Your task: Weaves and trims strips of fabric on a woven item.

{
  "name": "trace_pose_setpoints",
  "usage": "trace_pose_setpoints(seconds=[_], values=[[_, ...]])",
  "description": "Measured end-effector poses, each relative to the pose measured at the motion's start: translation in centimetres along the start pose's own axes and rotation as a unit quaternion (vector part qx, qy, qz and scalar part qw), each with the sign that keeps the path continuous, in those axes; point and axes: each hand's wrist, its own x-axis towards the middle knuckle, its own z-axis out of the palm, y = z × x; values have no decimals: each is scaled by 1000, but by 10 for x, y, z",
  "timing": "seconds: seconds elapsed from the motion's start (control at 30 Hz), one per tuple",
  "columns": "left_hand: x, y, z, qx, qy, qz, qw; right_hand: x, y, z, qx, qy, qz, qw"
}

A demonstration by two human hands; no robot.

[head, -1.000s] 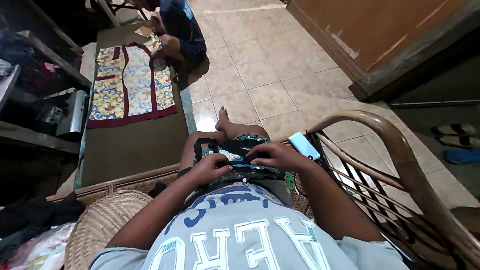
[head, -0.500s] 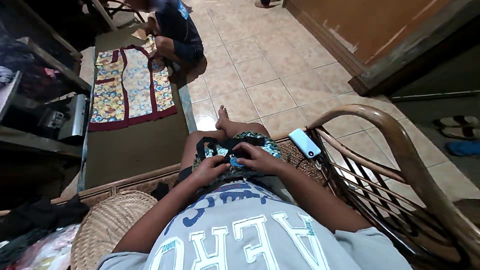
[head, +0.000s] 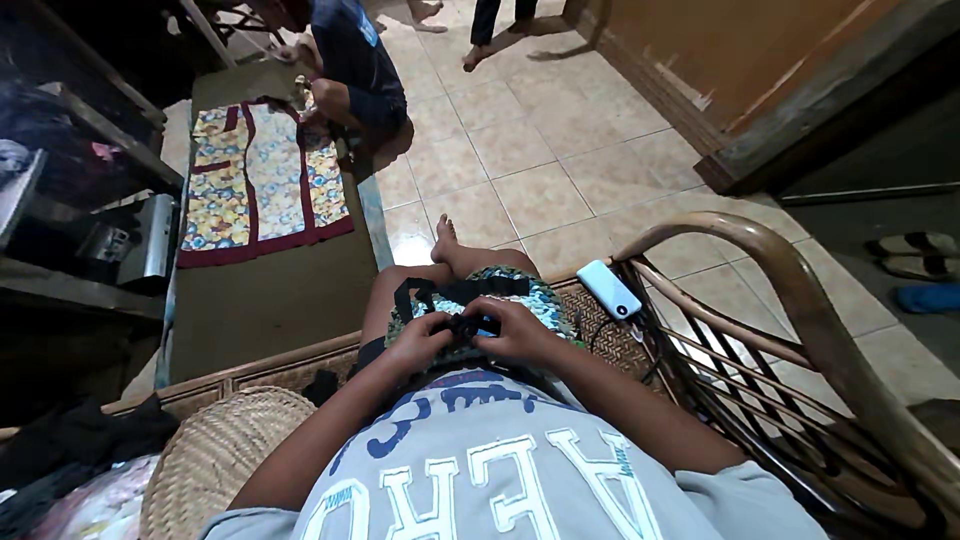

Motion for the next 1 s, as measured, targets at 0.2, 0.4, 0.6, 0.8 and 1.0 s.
trace_pose_setpoints(seconds=[0.2,0.4,0.6,0.8,1.0], values=[[1,1,2,-117,6,-60,991,3,16,-8,79,-52,78,992],[0,0,4,-111,10,-36,993,2,14,-13,28,-113,70,991],[1,-8,6,-17,24,11,1000,-2,9,-10,-58,-94,-1,994],[2,-8,6,4,15,7,1000,-7,5,-8,-107,-72,-60,990],[4,-10,6,-2,12,-2,1000,-3,11,-2,0,-54,45,998]])
